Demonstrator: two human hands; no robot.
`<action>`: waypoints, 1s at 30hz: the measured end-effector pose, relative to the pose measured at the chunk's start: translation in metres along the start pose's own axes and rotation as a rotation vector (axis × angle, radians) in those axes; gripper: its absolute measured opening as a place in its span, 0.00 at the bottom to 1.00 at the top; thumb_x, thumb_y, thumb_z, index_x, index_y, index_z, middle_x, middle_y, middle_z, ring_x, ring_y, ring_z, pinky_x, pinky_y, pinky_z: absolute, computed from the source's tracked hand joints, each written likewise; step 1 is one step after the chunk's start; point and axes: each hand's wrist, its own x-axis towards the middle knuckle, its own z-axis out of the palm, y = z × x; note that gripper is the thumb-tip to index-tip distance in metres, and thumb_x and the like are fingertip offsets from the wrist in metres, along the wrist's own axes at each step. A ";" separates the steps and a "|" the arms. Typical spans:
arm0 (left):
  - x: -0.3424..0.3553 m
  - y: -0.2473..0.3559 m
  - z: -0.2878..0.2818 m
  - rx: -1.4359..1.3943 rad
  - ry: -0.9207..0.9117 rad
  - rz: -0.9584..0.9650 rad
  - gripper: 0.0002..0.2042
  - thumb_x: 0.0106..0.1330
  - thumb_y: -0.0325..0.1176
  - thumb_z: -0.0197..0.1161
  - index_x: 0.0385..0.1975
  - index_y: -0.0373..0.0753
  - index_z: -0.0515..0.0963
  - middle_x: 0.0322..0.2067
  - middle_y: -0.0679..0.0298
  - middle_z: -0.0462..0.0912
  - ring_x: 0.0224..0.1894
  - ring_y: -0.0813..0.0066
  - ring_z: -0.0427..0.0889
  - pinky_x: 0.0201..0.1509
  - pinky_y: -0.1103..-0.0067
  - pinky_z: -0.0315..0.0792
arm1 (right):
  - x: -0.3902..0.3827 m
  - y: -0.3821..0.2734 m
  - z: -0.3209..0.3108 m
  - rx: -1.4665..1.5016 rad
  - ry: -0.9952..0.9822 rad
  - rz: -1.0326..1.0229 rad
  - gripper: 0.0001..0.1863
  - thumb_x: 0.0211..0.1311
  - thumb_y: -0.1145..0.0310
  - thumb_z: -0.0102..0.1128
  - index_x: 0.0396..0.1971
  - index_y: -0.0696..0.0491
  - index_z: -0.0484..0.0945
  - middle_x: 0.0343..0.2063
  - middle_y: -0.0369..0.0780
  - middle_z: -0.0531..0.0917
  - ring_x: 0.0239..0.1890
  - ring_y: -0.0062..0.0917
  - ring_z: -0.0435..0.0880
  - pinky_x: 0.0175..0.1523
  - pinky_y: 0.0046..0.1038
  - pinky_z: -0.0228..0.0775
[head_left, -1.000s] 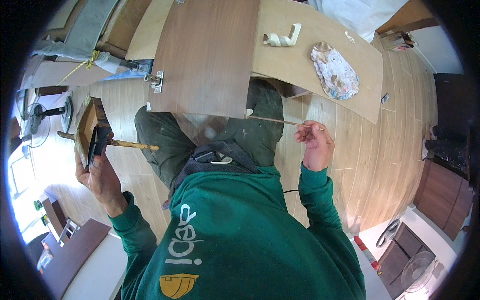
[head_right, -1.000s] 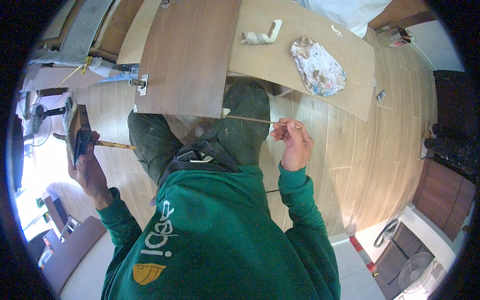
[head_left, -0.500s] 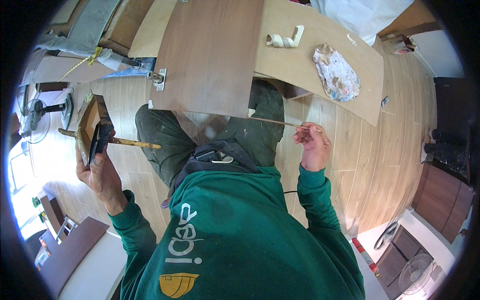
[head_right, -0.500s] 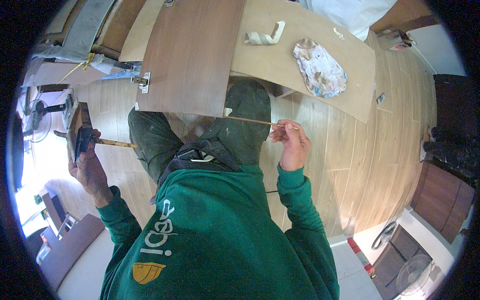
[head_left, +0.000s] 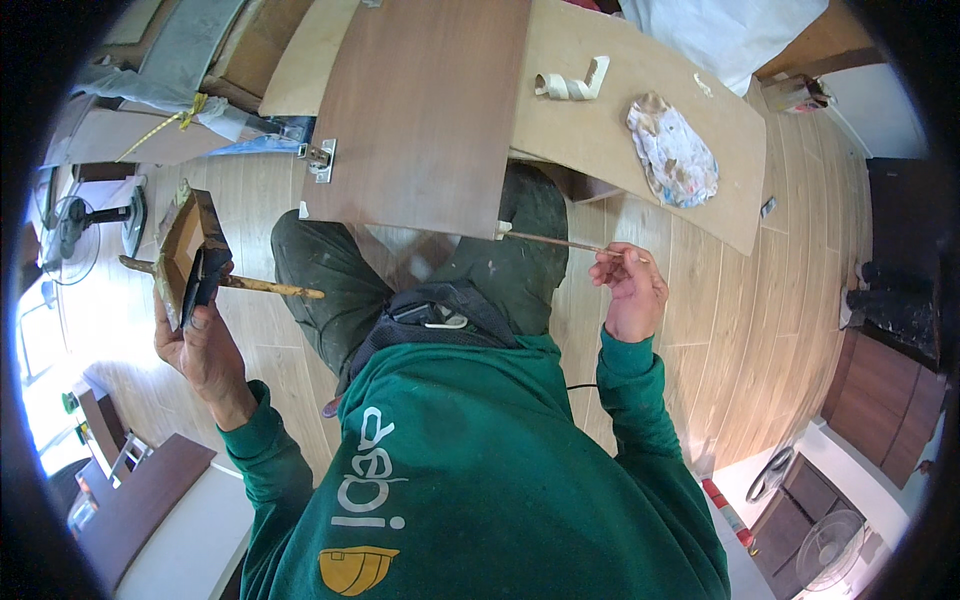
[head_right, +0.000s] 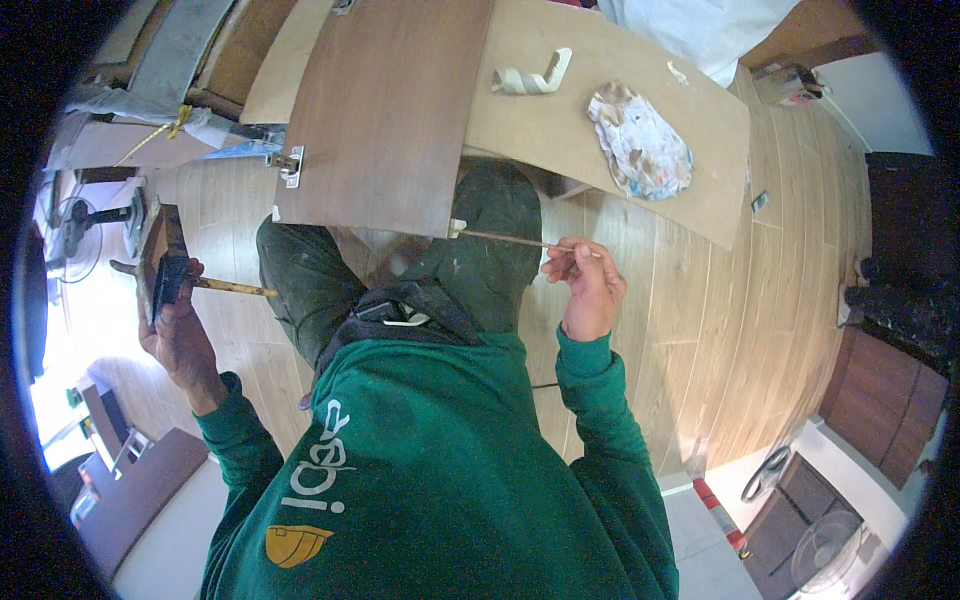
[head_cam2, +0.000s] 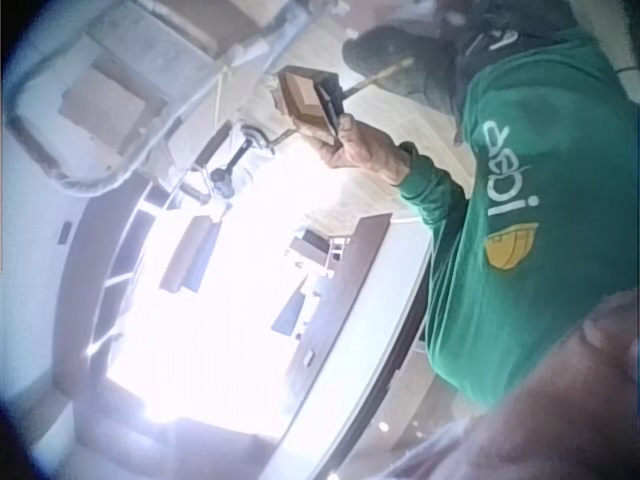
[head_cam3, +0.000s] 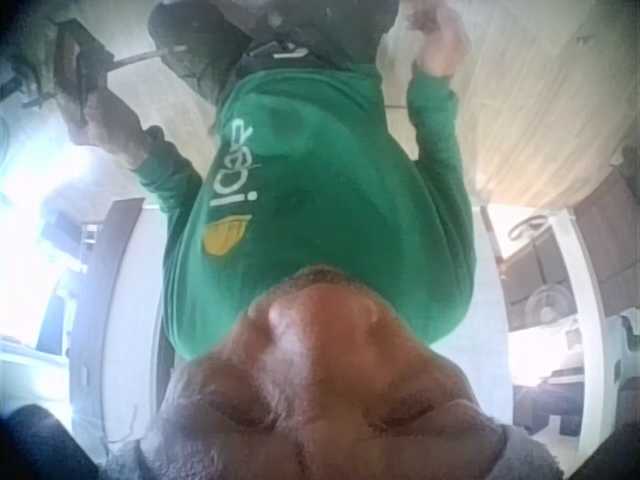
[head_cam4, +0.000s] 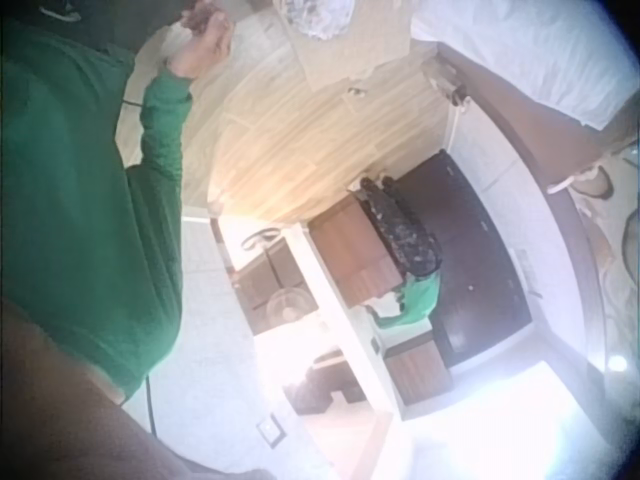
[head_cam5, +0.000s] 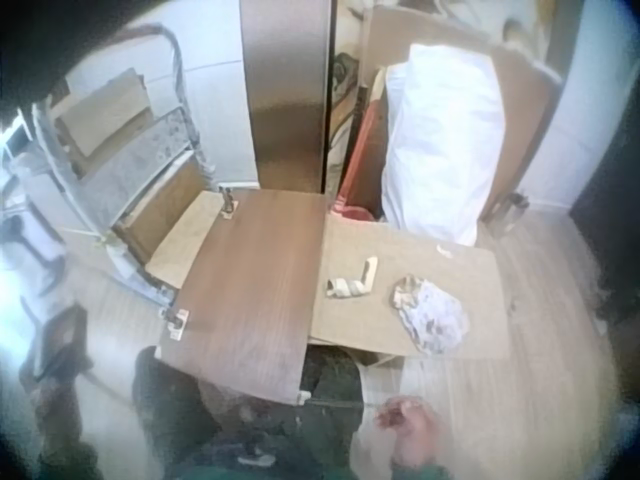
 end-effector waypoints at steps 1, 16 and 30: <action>0.000 -0.001 0.000 -0.003 0.004 0.001 0.33 0.55 0.43 0.67 0.54 0.25 0.67 0.43 0.50 0.78 0.43 0.58 0.81 0.54 0.65 0.71 | 0.000 0.000 0.000 0.001 -0.015 0.002 0.13 0.64 0.67 0.50 0.35 0.62 0.77 0.28 0.45 0.82 0.24 0.25 0.79 0.30 0.24 0.70; 0.006 -0.008 -0.016 -0.144 0.057 -0.082 0.34 0.50 0.35 0.73 0.56 0.27 0.67 0.48 0.58 0.76 0.51 0.70 0.75 0.60 0.73 0.63 | -0.001 -0.036 -0.003 0.077 0.187 -0.083 0.14 0.64 0.62 0.48 0.34 0.59 0.75 0.25 0.44 0.80 0.23 0.28 0.78 0.29 0.27 0.70; 0.028 -0.009 -0.040 -0.170 0.086 -0.042 0.33 0.46 0.29 0.72 0.55 0.28 0.69 0.45 0.59 0.79 0.46 0.73 0.78 0.54 0.76 0.68 | 0.002 -0.135 0.066 -0.023 0.074 -0.483 0.18 0.67 0.57 0.47 0.30 0.58 0.74 0.19 0.42 0.76 0.23 0.28 0.77 0.30 0.29 0.72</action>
